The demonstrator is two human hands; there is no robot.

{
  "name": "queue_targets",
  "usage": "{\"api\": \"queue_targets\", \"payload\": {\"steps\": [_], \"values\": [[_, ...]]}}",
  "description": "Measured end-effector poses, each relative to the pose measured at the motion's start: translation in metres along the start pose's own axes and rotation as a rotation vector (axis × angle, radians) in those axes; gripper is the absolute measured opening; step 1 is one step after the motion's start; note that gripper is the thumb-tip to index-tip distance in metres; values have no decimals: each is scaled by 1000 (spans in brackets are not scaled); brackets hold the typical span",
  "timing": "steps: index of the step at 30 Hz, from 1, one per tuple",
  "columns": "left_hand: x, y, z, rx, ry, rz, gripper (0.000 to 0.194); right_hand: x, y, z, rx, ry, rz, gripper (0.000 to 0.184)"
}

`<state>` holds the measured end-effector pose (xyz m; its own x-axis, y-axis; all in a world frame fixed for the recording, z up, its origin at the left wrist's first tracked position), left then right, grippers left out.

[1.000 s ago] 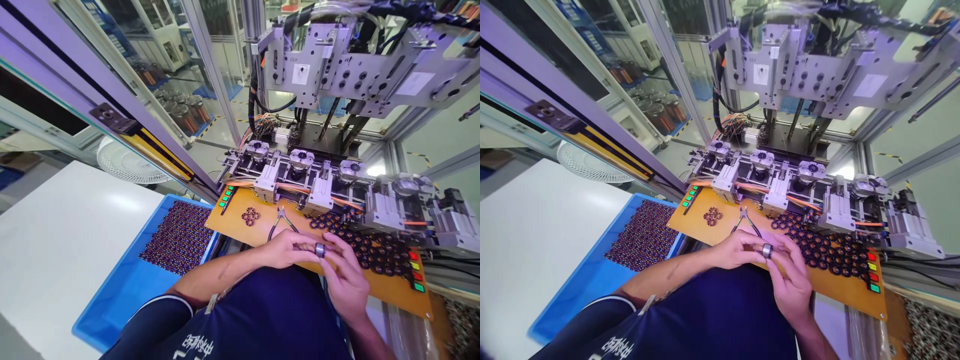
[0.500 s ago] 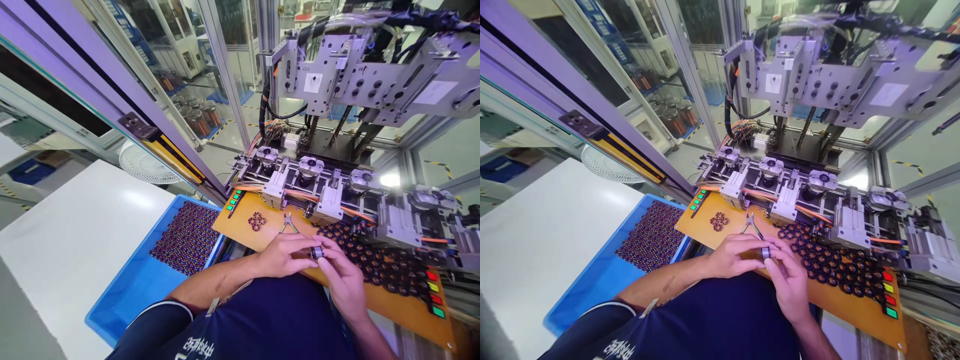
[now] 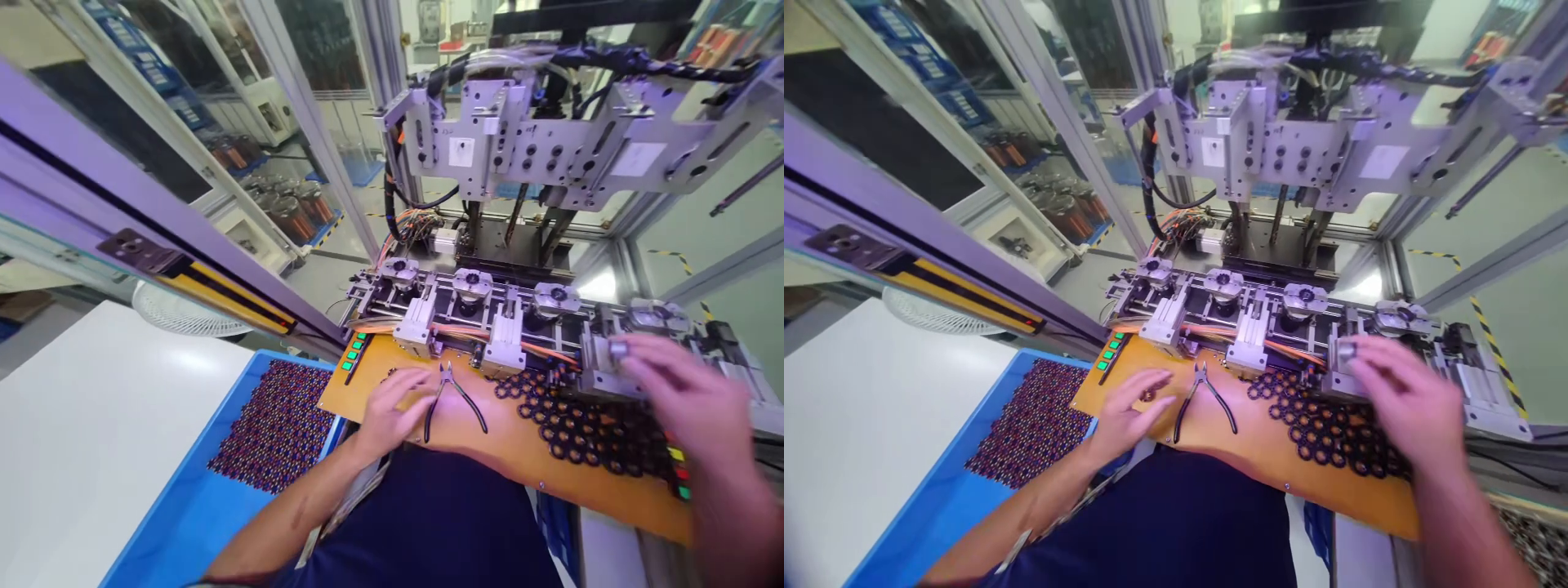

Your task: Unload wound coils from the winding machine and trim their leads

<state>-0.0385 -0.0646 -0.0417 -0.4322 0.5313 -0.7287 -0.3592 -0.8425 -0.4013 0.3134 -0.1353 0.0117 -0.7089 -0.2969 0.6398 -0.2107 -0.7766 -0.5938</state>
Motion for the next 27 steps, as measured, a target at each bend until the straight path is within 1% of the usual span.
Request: {"api": "queue_targets", "payload": {"steps": [1, 3, 4, 6, 8, 10, 14, 21, 24, 27], "values": [[10, 2, 5, -27, -39, 52, 23, -14, -16, 19, -11, 184, 67, 16], [27, 9, 14, -71, -112, 140, 21, -48, -41, 50, -25, 315, 24, 26], [34, 14, 18, -86, -143, 173, 22, -62, -50, 60, -7, 362, 6, 26], [45, 22, 24, -103, -189, 218, 24, -85, -63, 72, 40, 415, -26, 23], [55, 29, 28, -97, -216, 251, 27, -101, -68, 73, 107, 449, -45, 18], [65, 34, 30, -80, -236, 291, 31, -112, -69, 70, 171, 467, -61, 14], [79, 38, 31, -58, -255, 353, 34, -124, -67, 63, 269, 481, -59, 13], [77, 35, 26, -47, -303, 303, 31, -131, -70, 58, 388, 527, -10, 13], [76, 33, 24, -48, -307, 281, 31, -131, -73, 55, 449, 552, 13, 14], [75, 33, 24, -55, -307, 271, 30, -128, -72, 55, 477, 589, 33, 17]]}}
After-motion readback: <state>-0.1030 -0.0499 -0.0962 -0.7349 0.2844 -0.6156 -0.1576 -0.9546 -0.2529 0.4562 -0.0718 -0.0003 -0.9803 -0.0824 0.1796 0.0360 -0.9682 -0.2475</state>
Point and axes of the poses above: each hand's wrist, its own y-axis away from the middle knuckle, its own z-axis out of the back of the hand, x = y × z, the point moved 6 cm from there along -y, towards the middle knuckle, and after that the axes turned 7 degrees about z, right-handed, at the moved point
